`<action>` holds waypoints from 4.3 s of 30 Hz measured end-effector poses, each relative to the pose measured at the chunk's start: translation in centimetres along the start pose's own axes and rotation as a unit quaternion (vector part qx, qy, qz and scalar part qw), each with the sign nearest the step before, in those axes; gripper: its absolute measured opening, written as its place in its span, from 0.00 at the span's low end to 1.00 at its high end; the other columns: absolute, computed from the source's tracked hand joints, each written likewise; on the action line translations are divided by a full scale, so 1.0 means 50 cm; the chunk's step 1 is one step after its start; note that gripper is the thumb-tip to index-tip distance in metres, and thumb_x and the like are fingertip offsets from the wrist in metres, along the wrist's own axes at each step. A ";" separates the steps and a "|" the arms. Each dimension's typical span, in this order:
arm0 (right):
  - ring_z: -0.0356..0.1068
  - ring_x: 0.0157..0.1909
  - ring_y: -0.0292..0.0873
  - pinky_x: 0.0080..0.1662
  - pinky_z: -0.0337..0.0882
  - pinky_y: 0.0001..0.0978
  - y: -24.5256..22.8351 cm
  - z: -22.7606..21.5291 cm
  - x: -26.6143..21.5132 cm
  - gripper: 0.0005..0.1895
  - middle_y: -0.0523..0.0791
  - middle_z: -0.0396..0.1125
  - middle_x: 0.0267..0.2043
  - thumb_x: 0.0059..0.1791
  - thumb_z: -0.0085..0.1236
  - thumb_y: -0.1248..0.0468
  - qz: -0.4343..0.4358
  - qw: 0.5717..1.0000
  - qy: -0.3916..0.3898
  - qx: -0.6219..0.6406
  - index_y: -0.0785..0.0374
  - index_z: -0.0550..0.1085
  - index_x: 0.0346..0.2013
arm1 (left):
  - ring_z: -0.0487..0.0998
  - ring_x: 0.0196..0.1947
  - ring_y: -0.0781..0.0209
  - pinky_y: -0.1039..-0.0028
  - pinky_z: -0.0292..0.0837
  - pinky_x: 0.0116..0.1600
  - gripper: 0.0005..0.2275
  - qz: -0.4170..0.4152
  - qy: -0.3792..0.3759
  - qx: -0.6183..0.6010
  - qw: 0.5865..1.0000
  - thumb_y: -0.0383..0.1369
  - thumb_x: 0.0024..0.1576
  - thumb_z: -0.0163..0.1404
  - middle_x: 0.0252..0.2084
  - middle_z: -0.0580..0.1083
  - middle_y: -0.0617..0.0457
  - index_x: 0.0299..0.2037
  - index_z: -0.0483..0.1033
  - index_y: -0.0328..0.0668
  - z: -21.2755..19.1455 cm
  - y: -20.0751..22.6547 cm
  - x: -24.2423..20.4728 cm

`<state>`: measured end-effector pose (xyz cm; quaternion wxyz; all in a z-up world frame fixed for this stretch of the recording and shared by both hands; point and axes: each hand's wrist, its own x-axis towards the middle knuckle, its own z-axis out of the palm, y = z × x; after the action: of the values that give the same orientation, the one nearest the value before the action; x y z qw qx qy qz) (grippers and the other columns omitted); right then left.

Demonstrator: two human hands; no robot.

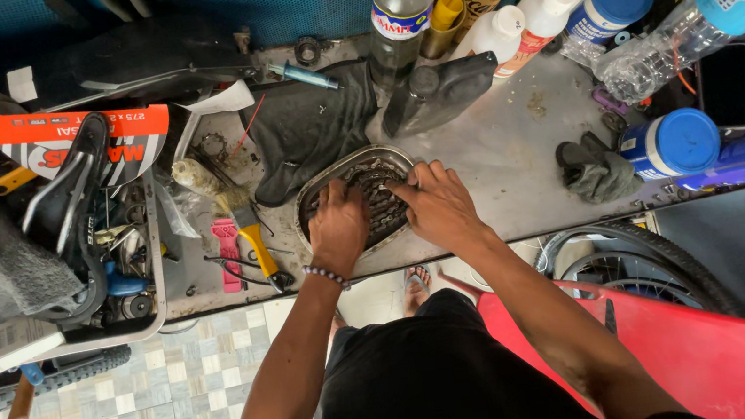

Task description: The person cleans a bicycle chain in a metal tray using a brush and liquid, then wipes the workbench with a cloth. They also adjust a spoke on a bicycle wheel while kneeling.

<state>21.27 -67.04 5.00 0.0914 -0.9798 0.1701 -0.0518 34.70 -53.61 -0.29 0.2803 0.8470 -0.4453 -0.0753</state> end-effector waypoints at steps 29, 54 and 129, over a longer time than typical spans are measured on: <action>0.61 0.52 0.47 0.51 0.63 0.41 0.018 0.012 -0.001 0.15 0.42 0.65 0.45 0.40 0.63 0.67 0.029 0.999 -0.016 0.038 0.48 0.83 0.40 | 0.76 0.52 0.48 0.58 0.76 0.47 0.13 0.193 -0.136 0.039 0.971 0.26 0.53 0.50 0.52 0.70 0.46 0.45 0.82 0.52 -0.037 -0.001 0.075; 0.60 0.53 0.48 0.51 0.62 0.41 -0.006 -0.019 0.008 0.19 0.44 0.65 0.46 0.40 0.62 0.67 -0.017 0.999 -0.018 0.020 0.48 0.84 0.45 | 0.75 0.54 0.50 0.59 0.78 0.48 0.10 0.083 -0.072 0.037 0.993 0.27 0.52 0.54 0.47 0.70 0.50 0.39 0.84 0.54 -0.103 -0.063 -0.052; 0.58 0.56 0.48 0.52 0.59 0.41 0.018 -0.003 0.063 0.15 0.43 0.64 0.46 0.48 0.59 0.63 0.019 0.992 -0.096 -0.080 0.46 0.82 0.48 | 0.67 0.60 0.41 0.56 0.76 0.51 0.14 0.012 -0.096 0.104 0.990 0.28 0.52 0.52 0.59 0.63 0.39 0.49 0.78 0.44 -0.066 -0.076 -0.027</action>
<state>23.91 -68.95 5.18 0.0299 -0.9810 0.1826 0.0579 37.84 -49.47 0.25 0.1475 0.8550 -0.4859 -0.1059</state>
